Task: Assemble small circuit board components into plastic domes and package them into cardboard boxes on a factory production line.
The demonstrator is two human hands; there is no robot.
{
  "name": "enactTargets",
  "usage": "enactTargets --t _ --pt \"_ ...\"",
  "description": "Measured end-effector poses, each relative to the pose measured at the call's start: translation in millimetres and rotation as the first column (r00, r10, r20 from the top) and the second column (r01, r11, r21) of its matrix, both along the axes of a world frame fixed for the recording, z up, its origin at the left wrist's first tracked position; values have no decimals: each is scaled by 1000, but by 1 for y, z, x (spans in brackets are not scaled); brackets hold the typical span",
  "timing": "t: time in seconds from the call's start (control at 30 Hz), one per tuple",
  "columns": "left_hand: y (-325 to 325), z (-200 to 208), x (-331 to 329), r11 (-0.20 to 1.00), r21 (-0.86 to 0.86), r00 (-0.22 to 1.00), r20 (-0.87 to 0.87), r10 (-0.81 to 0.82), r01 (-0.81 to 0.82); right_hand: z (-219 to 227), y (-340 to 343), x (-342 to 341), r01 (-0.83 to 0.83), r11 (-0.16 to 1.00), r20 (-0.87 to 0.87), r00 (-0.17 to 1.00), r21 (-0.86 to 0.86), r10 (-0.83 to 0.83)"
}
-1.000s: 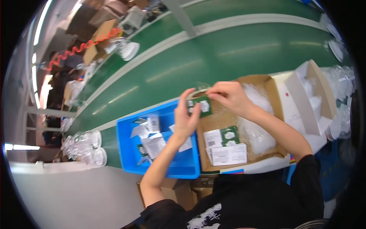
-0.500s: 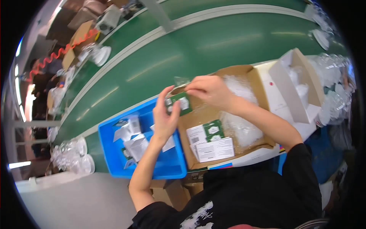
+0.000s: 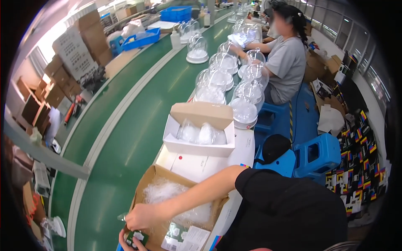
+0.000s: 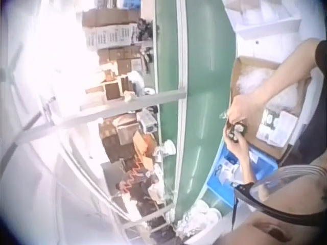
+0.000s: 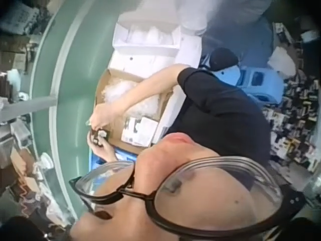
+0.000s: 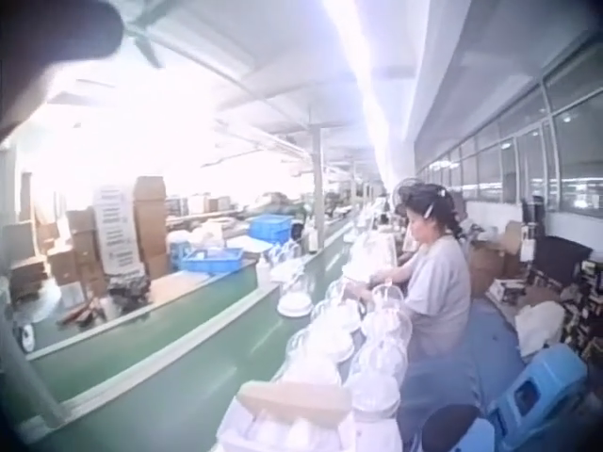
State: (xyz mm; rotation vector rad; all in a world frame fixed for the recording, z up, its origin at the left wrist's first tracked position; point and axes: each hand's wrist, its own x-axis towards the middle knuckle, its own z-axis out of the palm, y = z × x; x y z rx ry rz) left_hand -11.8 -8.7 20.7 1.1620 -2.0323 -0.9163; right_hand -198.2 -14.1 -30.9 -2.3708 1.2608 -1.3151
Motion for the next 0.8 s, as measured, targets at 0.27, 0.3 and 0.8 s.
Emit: enactTargets --t 0.27,0.3,0.8 --pt "-7 -15 7 996 -85 995 -103 18 -27 -15 -11 9 -57 996 132 989 -71 66" --pt "-7 -14 6 996 -83 997 -80 18 -25 -17 -12 9 -57 996 158 985 -66 66" --pt "2 -10 -1 991 -86 994 -64 93 -98 -19 -11 16 -75 996 106 992 49 69"
